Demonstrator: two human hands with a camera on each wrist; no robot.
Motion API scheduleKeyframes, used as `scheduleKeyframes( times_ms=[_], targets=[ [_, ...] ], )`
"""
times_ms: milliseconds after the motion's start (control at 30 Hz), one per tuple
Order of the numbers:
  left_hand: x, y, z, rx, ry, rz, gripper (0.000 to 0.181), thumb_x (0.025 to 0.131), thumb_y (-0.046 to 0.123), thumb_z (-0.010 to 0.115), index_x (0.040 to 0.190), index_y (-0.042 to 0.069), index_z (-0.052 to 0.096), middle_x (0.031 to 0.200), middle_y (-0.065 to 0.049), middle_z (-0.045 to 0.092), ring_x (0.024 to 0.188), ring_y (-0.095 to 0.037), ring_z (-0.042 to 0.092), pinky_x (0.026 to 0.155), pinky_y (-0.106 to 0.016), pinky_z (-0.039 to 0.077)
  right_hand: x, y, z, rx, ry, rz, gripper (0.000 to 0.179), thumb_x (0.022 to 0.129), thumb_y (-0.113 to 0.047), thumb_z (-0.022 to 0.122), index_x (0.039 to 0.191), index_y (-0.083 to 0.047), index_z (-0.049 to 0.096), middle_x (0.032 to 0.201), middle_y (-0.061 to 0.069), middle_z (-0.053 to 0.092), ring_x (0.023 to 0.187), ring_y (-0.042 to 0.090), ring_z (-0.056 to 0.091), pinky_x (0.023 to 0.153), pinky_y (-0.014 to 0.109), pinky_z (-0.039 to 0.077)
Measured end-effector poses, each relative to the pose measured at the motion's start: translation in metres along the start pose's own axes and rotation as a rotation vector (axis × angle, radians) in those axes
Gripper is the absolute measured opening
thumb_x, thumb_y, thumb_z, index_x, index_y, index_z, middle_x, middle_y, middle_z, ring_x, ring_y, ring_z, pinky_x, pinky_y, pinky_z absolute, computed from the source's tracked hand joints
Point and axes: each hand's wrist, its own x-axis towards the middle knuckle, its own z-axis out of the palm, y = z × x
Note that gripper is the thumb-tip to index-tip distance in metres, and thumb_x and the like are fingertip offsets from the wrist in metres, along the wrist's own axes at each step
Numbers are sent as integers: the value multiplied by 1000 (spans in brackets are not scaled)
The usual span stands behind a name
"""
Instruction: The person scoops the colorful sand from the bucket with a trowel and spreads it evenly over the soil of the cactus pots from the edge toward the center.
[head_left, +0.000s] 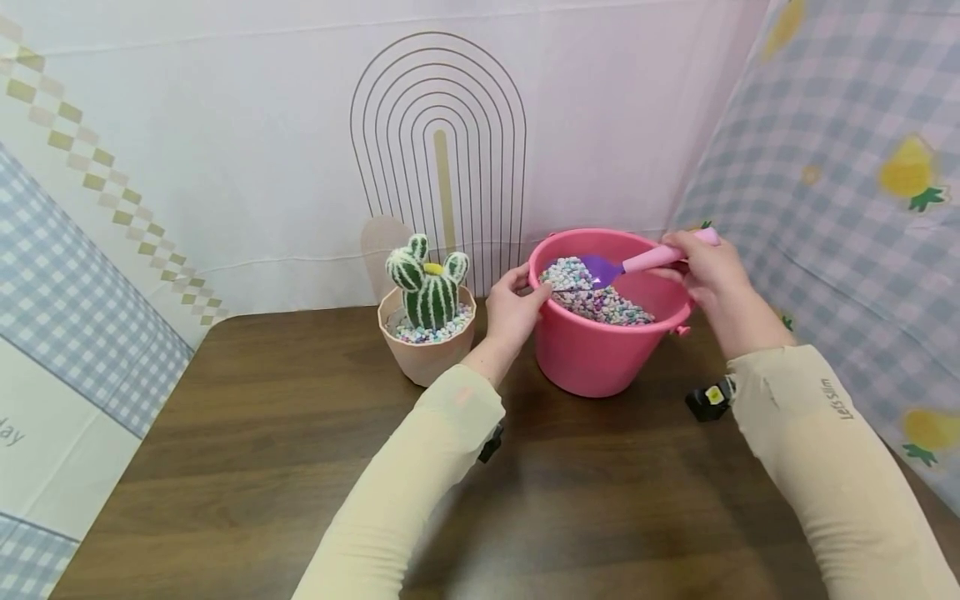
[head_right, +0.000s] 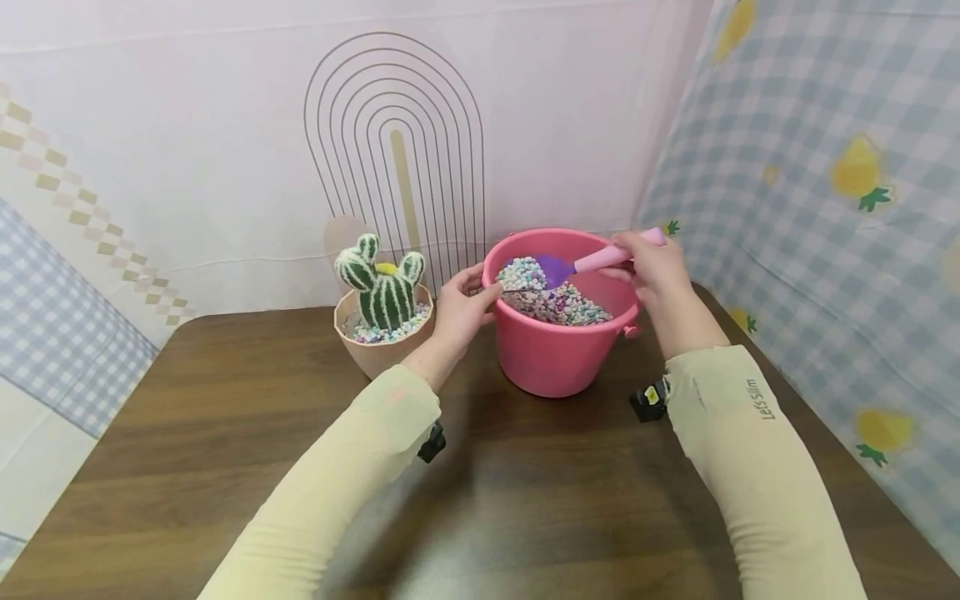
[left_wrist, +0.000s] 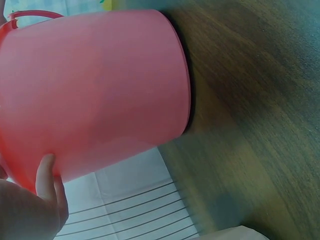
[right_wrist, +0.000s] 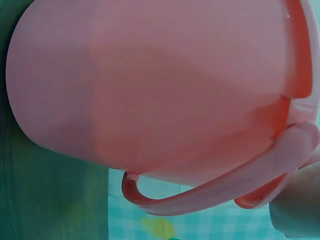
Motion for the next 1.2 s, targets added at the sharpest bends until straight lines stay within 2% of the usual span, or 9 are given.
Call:
scheduleKeyframes(
  times_ms=[133,233,400,567,733,867,1067,1200],
  targets=[
    [0,0,0,9,-4,1,50,85,14,66,133,13,52,119,-10,60,90,-16,64,72,-30,58,-1,-2,-1,47,-6,13,9,85,-3,62,83,-7,54,64,2,63,59,13,68,57,27,58],
    [0,0,0,9,-7,2,51,85,14,66,133,13,51,118,-10,60,91,-16,64,72,-28,58,-2,-3,-1,58,-23,23,8,85,-4,63,80,-7,58,64,2,66,59,16,69,57,28,58],
    [-1,0,0,7,-6,4,51,85,14,66,134,12,50,118,-10,59,92,-17,63,73,-29,58,-4,-4,-4,83,-67,42,17,88,-6,59,72,-7,63,62,7,70,61,20,70,57,29,58],
    [-2,-2,2,-5,-18,-11,53,86,14,65,136,13,47,122,-9,57,100,-17,61,76,-29,57,-5,-4,-7,75,-47,59,9,88,-9,61,79,-8,61,64,6,70,62,19,70,59,29,58],
    [-7,-5,-3,-18,-45,-47,57,87,20,65,140,14,43,131,-8,54,111,-20,59,87,-33,55,-4,-3,-5,95,-24,66,8,87,-8,62,88,-7,54,65,5,68,61,19,70,59,30,58],
    [-14,-9,-18,19,-50,-36,57,86,28,66,137,12,46,132,-9,55,116,-22,57,91,-36,53,-3,-5,-3,121,-29,68,10,87,-7,62,90,-7,52,66,6,67,61,20,70,61,31,58],
    [-27,-11,-58,75,-11,83,43,85,24,67,124,7,58,121,-13,62,108,-26,62,80,-31,56,-1,-7,0,153,-58,68,5,88,-6,60,86,-6,55,67,7,68,63,22,70,61,33,58],
    [-33,-12,-84,107,43,137,36,85,19,67,117,4,61,113,-14,65,102,-26,64,80,-28,55,0,-7,3,180,-55,71,8,86,-4,62,87,-5,54,67,6,66,63,21,70,60,34,58]
  ],
)
